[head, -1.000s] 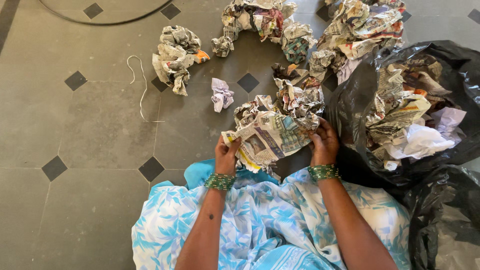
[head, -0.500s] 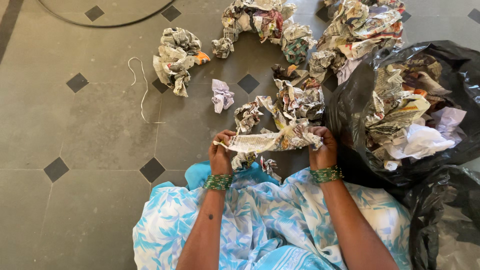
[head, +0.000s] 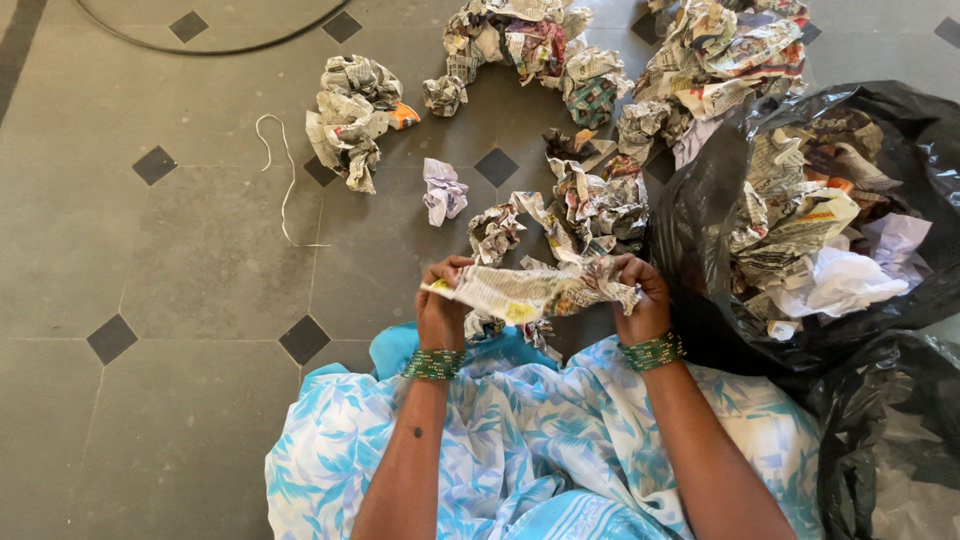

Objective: The person sits on the floor and sorts crumpled newspaper and paper scraps by hand. They pick up individual pieces, unfold or inspect them, and place them into a black plastic bag. The person handles the items one at a time, occasionally adjusting the pile on the floor.

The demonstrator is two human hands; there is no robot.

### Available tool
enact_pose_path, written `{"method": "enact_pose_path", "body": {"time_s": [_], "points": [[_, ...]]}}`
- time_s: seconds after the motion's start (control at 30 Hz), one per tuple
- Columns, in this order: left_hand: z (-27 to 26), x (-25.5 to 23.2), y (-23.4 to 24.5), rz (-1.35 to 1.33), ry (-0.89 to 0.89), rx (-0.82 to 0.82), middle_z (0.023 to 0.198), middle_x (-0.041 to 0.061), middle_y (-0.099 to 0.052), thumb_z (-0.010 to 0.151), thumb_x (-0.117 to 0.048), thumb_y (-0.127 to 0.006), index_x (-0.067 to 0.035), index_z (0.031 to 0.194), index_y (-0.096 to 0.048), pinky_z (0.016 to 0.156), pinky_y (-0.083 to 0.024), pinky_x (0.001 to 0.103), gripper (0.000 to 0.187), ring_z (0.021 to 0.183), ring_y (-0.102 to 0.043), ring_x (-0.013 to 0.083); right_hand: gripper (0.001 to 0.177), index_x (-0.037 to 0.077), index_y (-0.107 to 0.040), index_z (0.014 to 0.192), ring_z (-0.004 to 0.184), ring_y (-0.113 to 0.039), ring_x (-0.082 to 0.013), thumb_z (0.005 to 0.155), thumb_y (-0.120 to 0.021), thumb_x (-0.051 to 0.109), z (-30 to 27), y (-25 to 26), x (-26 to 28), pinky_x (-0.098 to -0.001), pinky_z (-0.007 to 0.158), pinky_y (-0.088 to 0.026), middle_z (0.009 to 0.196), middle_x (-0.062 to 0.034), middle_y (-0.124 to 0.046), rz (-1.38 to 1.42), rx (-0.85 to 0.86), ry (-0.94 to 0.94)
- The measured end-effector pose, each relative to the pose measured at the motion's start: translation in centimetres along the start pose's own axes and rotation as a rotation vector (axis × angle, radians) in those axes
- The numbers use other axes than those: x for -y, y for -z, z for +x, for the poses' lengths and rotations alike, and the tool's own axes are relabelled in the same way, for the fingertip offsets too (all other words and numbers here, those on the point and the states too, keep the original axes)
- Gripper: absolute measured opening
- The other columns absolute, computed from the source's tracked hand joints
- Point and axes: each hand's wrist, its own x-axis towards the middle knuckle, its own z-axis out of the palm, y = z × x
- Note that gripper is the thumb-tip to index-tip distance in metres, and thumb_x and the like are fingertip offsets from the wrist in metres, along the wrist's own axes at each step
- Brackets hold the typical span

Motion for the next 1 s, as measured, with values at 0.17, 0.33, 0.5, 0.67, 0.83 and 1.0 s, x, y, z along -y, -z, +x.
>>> {"method": "enact_pose_path", "body": {"time_s": [0.17, 0.33, 0.5, 0.67, 0.83, 1.0], "points": [[-1.4, 1.2, -2.5, 0.561, 0.155, 0.259, 0.143, 0.008, -0.054, 0.092, -0.027, -0.066, -0.013, 0.148, -0.043, 0.109, -0.046, 0.036, 0.062, 0.131, -0.053, 0.0196, 0.017, 0.005, -0.065, 0.103, 0.095, -0.063, -0.0130, 0.097, -0.056, -0.007, -0.9, -1.0, -1.9, -0.0273, 0.087, -0.051, 0.100, -0.0056, -0.069, -0.445, -0.175, 0.006], [-3.2, 5.3, 0.5, 0.736, 0.173, 0.405, 0.137, 0.018, -0.056, 0.095, -0.026, -0.073, -0.004, 0.147, -0.046, 0.104, -0.047, 0.037, 0.063, 0.124, -0.054, 0.0198, 0.030, 0.005, -0.063, 0.116, 0.094, -0.072, -0.0193, 0.087, -0.060, -0.003, -4.1, -6.8, -0.7, -0.0318, 0.084, -0.058, 0.102, -0.0107, -0.071, -0.937, 0.076, 0.067], [-3.9, 10.2, 5.3, 0.722, 0.201, 0.194, 0.137, 0.011, -0.060, 0.101, -0.025, -0.058, -0.004, 0.147, -0.045, 0.102, -0.050, 0.032, 0.052, 0.122, -0.059, 0.0179, 0.047, 0.008, -0.054, 0.131, 0.115, -0.064, -0.0372, 0.087, -0.071, 0.007, -4.8, -12.0, 3.2, -0.0437, 0.100, -0.053, 0.128, -0.0165, -0.061, -1.134, 0.235, 0.380], [-6.2, 9.0, 4.1, 0.048, 0.645, -0.095, 0.130, 0.011, -0.064, 0.102, -0.028, -0.046, -0.008, 0.138, -0.053, 0.098, -0.052, 0.044, 0.041, 0.116, -0.063, 0.0254, 0.067, 0.007, -0.053, 0.138, 0.127, -0.052, -0.0507, 0.075, -0.072, 0.014, -5.3, -14.8, 6.7, -0.0534, 0.107, -0.044, 0.140, -0.0269, -0.053, -1.105, 0.544, 0.513], [-9.5, 6.5, -4.6, -0.359, 0.732, 0.264, 0.142, 0.012, -0.057, 0.106, -0.028, -0.050, -0.005, 0.142, -0.052, 0.111, -0.049, 0.042, 0.042, 0.131, -0.057, 0.0252, 0.027, 0.006, -0.068, 0.109, 0.116, -0.065, -0.0378, 0.084, -0.061, 0.004, -5.2, -14.2, 9.6, -0.0470, 0.102, -0.054, 0.116, -0.0139, -0.068, -1.117, 0.373, 0.566], [-10.4, 4.5, -16.5, 0.147, 0.395, 0.308, 0.147, 0.011, -0.048, 0.098, -0.019, -0.056, -0.018, 0.141, -0.054, 0.109, -0.046, 0.045, 0.043, 0.136, -0.050, 0.0242, 0.009, 0.000, -0.059, 0.083, 0.090, -0.064, -0.0289, 0.078, -0.051, -0.001, -4.4, -11.0, 16.5, -0.0393, 0.083, -0.052, 0.094, -0.0138, -0.065, -1.146, 0.029, 0.652]]}}
